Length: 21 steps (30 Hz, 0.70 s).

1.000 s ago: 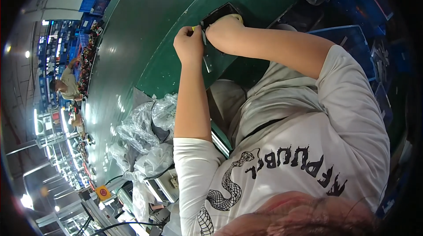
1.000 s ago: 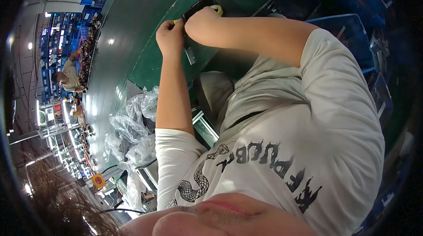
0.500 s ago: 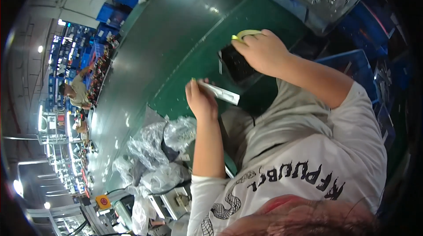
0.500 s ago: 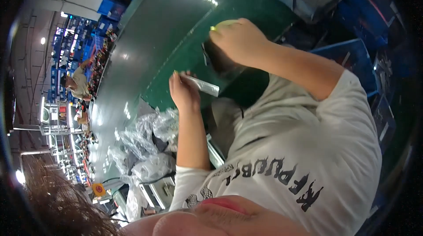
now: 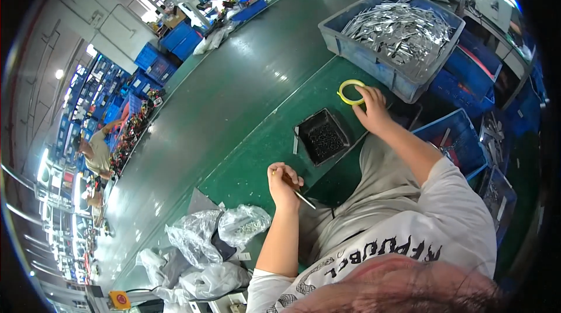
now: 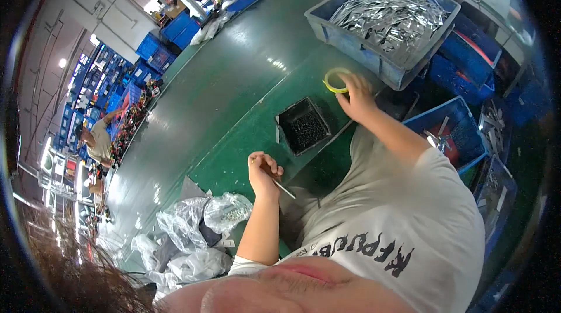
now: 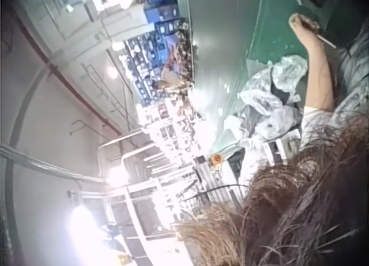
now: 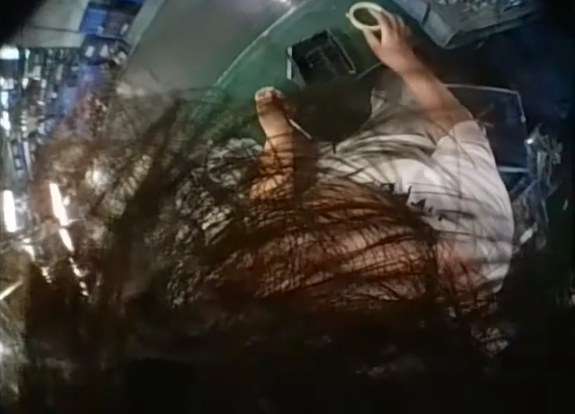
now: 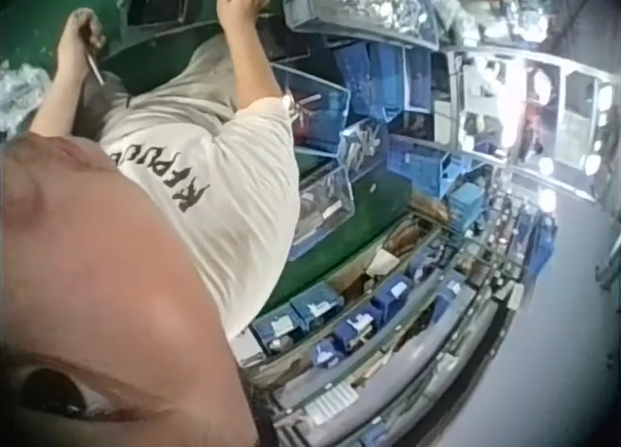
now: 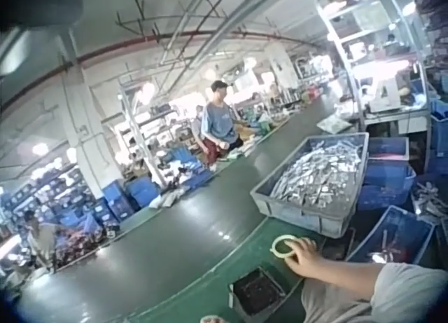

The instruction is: Manually applying yellow circular stickers or rings onto small manufactured components on a factory assembly line.

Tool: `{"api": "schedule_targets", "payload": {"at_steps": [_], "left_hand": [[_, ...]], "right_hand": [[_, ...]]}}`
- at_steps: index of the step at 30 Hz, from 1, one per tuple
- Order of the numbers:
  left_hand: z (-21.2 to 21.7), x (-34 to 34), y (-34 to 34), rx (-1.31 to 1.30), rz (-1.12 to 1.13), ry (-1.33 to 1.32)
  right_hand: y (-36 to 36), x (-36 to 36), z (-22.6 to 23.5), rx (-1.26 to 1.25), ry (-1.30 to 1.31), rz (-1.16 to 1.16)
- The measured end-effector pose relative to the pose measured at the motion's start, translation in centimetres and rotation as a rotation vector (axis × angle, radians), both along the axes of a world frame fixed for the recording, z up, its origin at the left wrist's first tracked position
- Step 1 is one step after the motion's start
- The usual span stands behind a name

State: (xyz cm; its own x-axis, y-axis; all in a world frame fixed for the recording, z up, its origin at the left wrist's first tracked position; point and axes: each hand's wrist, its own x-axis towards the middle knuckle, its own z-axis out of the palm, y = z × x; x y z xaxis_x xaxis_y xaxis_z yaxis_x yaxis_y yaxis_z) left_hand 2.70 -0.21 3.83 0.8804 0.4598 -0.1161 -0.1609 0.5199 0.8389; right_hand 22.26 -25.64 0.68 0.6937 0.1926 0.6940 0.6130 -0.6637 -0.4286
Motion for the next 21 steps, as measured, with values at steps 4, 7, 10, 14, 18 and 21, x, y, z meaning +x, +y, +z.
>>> {"api": "schedule_targets", "payload": {"at_steps": [4,7,10,14,18,21], "left_hand": [[0.3,-0.6,-0.5,-0.051,-0.017,-0.052],[1.1,-0.9,-2.6,-0.011,-0.102,-0.115],[0.1,-2.1,-5.3,0.281,-0.239,-0.264],[0.2,-4.0,-8.5,0.465,-0.346,-0.408],[3.0,-3.7,-7.9,0.890,-0.247,-0.564],[13.6,-0.9,-3.4,1.783,0.088,-0.638]], "right_hand": [[-0.1,-7.5,1.9,0.230,0.171,0.439],[0.5,-14.3,2.1,0.177,0.560,0.853],[1.4,-18.3,-1.2,0.326,1.246,1.089],[1.2,-17.9,-0.9,0.029,1.263,1.214],[0.3,-17.9,0.6,0.081,1.186,1.257],[-1.3,-17.1,-0.6,0.154,1.058,1.148]]}}
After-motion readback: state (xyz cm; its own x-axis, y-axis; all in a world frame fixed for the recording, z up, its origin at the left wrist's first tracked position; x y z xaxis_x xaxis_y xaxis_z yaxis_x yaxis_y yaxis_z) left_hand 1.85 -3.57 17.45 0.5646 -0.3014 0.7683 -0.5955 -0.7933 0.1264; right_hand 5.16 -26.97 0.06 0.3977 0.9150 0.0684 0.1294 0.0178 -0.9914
